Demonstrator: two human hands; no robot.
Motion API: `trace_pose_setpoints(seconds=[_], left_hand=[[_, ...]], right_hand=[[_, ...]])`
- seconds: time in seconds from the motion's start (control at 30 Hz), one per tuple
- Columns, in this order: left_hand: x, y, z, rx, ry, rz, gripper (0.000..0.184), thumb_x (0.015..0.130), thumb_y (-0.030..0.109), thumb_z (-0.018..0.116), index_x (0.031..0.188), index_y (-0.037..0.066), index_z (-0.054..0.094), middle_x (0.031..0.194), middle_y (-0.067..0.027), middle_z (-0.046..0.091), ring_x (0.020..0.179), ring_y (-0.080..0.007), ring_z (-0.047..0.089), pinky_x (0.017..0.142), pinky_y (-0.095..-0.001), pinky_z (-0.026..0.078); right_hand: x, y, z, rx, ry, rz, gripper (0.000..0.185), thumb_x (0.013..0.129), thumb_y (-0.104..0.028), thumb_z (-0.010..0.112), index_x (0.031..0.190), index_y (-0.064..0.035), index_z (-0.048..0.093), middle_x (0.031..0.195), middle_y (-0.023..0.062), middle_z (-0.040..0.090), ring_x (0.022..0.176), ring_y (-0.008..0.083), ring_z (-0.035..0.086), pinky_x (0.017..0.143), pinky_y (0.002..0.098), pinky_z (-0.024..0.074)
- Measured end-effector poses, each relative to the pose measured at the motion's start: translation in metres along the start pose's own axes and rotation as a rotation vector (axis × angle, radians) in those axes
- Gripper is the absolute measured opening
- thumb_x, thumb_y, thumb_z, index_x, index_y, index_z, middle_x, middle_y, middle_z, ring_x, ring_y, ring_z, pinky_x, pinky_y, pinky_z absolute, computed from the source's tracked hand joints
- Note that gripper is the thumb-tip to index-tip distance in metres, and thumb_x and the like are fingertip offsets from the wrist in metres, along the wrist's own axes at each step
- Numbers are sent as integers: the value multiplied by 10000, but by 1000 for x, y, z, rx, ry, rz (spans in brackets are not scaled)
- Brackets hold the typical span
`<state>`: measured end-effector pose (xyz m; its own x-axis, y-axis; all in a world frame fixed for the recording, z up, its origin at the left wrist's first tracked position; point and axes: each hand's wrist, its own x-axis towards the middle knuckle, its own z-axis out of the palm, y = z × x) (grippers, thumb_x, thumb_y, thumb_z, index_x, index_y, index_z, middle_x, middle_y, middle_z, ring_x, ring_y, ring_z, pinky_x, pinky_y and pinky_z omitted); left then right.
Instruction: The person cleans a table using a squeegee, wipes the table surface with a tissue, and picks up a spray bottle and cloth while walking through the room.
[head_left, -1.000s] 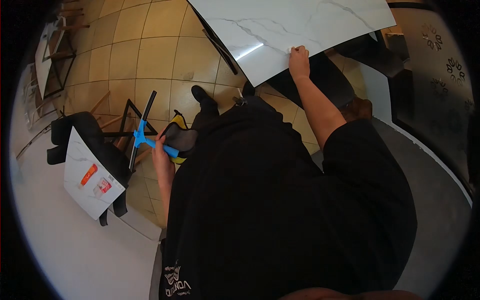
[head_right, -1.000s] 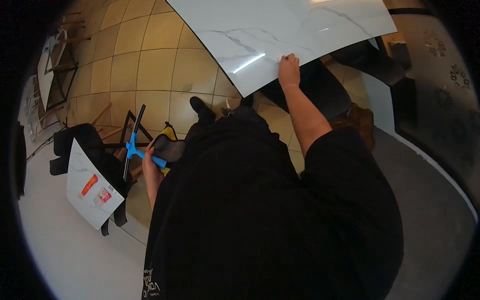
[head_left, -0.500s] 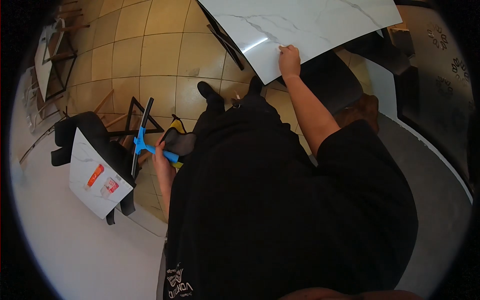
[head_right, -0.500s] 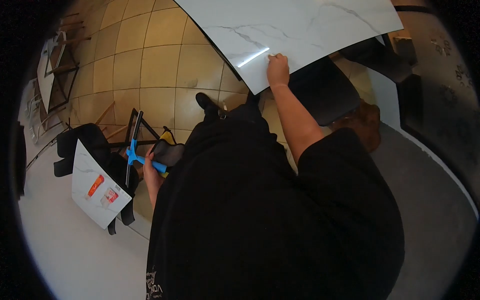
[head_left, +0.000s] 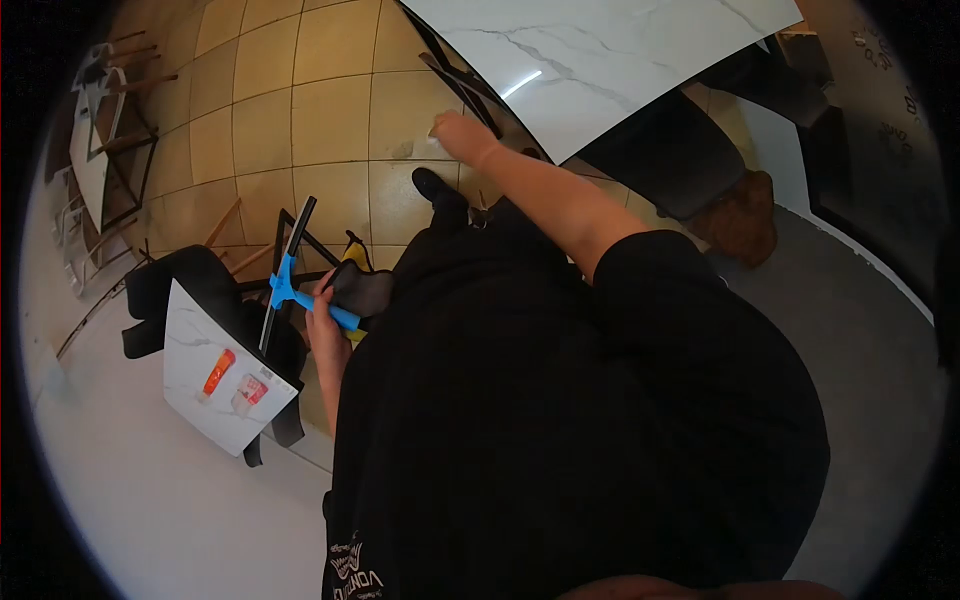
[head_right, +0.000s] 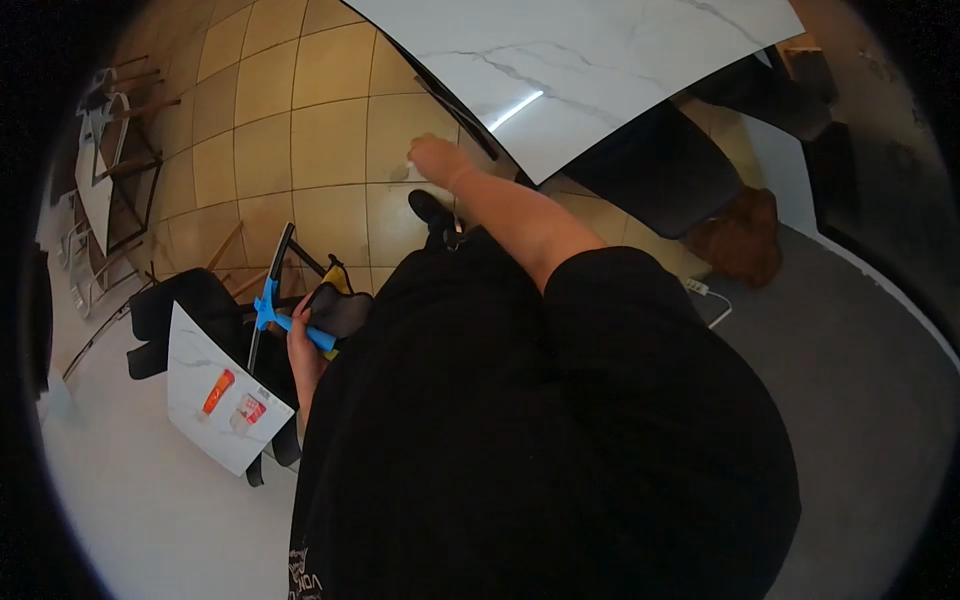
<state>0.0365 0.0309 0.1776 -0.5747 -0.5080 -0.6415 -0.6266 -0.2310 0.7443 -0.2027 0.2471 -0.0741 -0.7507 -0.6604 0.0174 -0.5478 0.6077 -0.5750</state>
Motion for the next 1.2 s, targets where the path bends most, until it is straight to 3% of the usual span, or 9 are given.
trace_pose_setpoints(seconds=[0.17, 0.27, 0.33, 0.43, 0.5, 0.57, 0.77, 1.1, 1.2], left_hand=[[23, -4, -8, 53, -26, -7, 402, 961, 213, 468, 1273, 5, 614, 1211, -140, 623, 1092, -216, 554, 976, -286, 406], [31, -1, -12, 74, -44, -8, 404, 961, 215, 465, 1274, 5, 610, 1211, -143, 618, 1097, -221, 548, 977, -291, 404], [39, 0, -14, 86, -84, -7, 404, 962, 212, 461, 1275, 4, 608, 1211, -145, 613, 1104, -222, 543, 976, -294, 403], [50, 3, -19, 107, -132, -8, 404, 962, 210, 458, 1276, 4, 605, 1211, -146, 609, 1110, -223, 537, 974, -297, 403], [60, 7, -16, 123, -150, -2, 399, 962, 205, 457, 1271, 3, 608, 1210, -149, 606, 1110, -223, 536, 972, -296, 403], [65, 12, -11, 134, -171, 8, 396, 961, 201, 455, 1266, 2, 610, 1209, -151, 603, 1110, -223, 535, 970, -296, 402], [76, 15, -2, 91, -186, 14, 391, 961, 199, 459, 1257, -6, 614, 1217, -153, 605, 1114, -223, 539, 971, -285, 401], [52, 12, 41, -104, -177, 50, 386, 961, 185, 462, 1248, -19, 619, 1217, -136, 628, 1093, -215, 565, 974, -271, 407], [34, 11, 51, -152, -188, 30, 385, 962, 184, 461, 1244, -21, 624, 1215, -129, 633, 1090, -212, 569, 972, -273, 410]], right_hand=[[-36, -34, 20, 228, 28, -95, 187, 832, -96, 587, 965, -92, 718, 991, 67, 635, 960, 280, 605, 856, 358, 510], [-71, 2, -22, 323, 420, 88, 273, 786, 0, 625, 1039, -72, 701, 1038, 44, 649, 933, 257, 605, 837, 330, 484], [-100, 45, -61, 297, 654, 434, 295, 799, 41, 598, 1057, -64, 695, 1024, 52, 669, 829, 217, 629, 759, 297, 507], [-149, 118, -102, 770, 1000, 842, 323, 851, 47, 609, 1166, -22, 614, 1065, 132, 651, 861, 223, 646, 733, 295, 552], [-180, 157, -125, 1277, 1181, 831, 446, 880, 37, 630, 1306, -14, 506, 1125, 188, 627, 903, 254, 648, 764, 298, 569], [-204, 164, -148, 1423, 1218, 800, 471, 897, 41, 612, 1343, -20, 474, 1179, 194, 612, 931, 252, 650, 794, 321, 569], [-227, 154, -157, 1599, 1116, 626, 422, 924, 15, 603, 1329, 2, 487, 1241, 216, 584, 1029, 285, 639, 865, 322, 561], [-216, 152, -203, 1715, 813, 861, 338, 893, -21, 652, 1228, -29, 617, 1248, 179, 596, 1014, 245, 636, 888, 313, 541], [-202, 142, -228, 889, 420, 895, 286, 863, -32, 670, 1149, -30, 661, 1238, 142, 611, 983, 222, 631, 875, 303, 526]])
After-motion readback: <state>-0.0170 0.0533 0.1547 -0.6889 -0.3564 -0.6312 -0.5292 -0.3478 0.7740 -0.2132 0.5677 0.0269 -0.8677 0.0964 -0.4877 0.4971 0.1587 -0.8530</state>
